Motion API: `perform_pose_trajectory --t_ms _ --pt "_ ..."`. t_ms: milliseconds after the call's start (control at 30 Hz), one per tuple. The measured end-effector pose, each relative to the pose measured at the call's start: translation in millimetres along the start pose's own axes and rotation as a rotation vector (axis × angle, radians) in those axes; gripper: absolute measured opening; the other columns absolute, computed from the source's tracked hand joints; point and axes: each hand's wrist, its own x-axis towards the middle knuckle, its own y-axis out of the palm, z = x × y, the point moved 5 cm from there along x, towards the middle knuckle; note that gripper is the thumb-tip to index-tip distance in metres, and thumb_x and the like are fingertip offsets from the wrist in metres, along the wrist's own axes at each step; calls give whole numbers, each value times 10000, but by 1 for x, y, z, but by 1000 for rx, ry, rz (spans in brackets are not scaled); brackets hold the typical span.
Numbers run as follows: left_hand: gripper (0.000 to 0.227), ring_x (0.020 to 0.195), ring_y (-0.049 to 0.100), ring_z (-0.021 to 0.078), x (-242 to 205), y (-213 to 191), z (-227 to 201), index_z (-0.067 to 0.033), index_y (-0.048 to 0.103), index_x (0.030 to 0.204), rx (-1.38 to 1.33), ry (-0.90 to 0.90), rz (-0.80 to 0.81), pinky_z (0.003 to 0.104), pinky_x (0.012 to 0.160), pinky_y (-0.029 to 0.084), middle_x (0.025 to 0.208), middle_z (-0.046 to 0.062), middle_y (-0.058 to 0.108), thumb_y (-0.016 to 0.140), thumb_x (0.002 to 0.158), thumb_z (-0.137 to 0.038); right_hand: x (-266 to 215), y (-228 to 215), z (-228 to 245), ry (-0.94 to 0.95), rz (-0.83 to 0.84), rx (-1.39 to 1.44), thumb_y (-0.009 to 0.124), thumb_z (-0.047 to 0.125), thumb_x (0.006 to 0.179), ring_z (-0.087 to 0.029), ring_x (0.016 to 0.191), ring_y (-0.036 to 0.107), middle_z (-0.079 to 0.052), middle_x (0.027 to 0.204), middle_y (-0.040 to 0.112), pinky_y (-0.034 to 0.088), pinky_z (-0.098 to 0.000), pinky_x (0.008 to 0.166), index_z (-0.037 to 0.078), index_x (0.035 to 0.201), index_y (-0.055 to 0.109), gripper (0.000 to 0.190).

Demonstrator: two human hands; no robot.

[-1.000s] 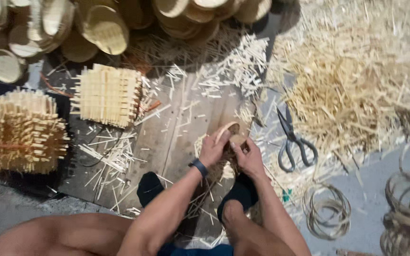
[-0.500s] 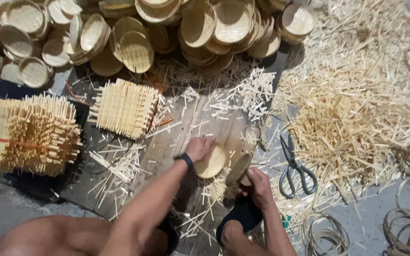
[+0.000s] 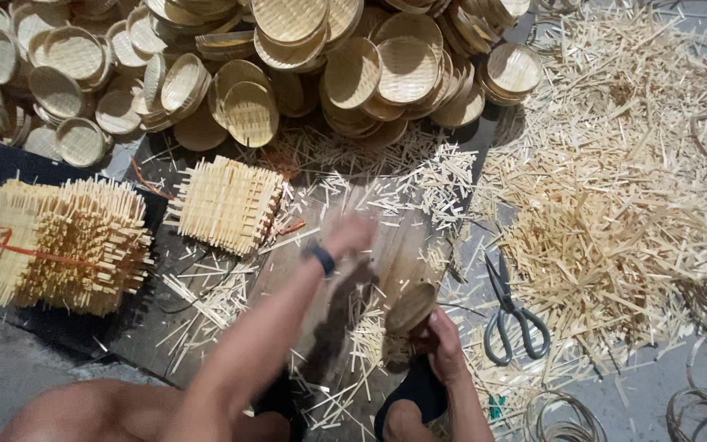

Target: The person weaves thin bamboo strips around a circular base to construct a basket, using scissors to trim excess material and integrating rectangular woven panels into the structure.

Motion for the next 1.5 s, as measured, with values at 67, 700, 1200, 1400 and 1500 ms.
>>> perform_pose_trajectory --t_ms 67,700,1200,1400,1500 --pt "552 685 606 216 -34 89 49 -34 716 940 -289 -329 253 343 585 468 815 118 683 522 1031 -543 6 4 -3 84 0 131 453 389 884 -166 1030 718 -27 1141 741 586 -321 891 99 1337 589 555" --pt "1164 1428 263 458 -49 -147 226 67 320 1454 236 -463 -1068 540 1174 204 1516 325 312 860 727 -664 31 -28 -58 198 -230 -174 682 349 974 -173 602 627 -108 772 657 518 -310 537 -38 939 653 390" --pt "125 890 623 197 -117 -163 315 12 566 993 -943 -284 -1548 348 833 561 965 77 649 652 923 -46 30 -30 -63 191 -234 -132 689 348 961 -174 599 610 -88 751 651 499 -307 524 -7 905 635 364" --pt "405 732 625 139 -107 -140 202 -123 544 1227 -1089 1 -883 283 591 525 914 57 687 681 861 -16 25 -26 -44 32 -329 -177 620 407 1014 -151 552 540 -69 732 598 425 -282 482 46 950 624 367" --pt "184 745 653 143 -74 -45 136 -4 728 1039 -826 60 -339 294 623 546 913 69 715 778 894 -106 31 -28 -22 -99 -269 -39 597 369 980 -92 611 556 -3 790 628 443 -242 533 70 1050 677 317"
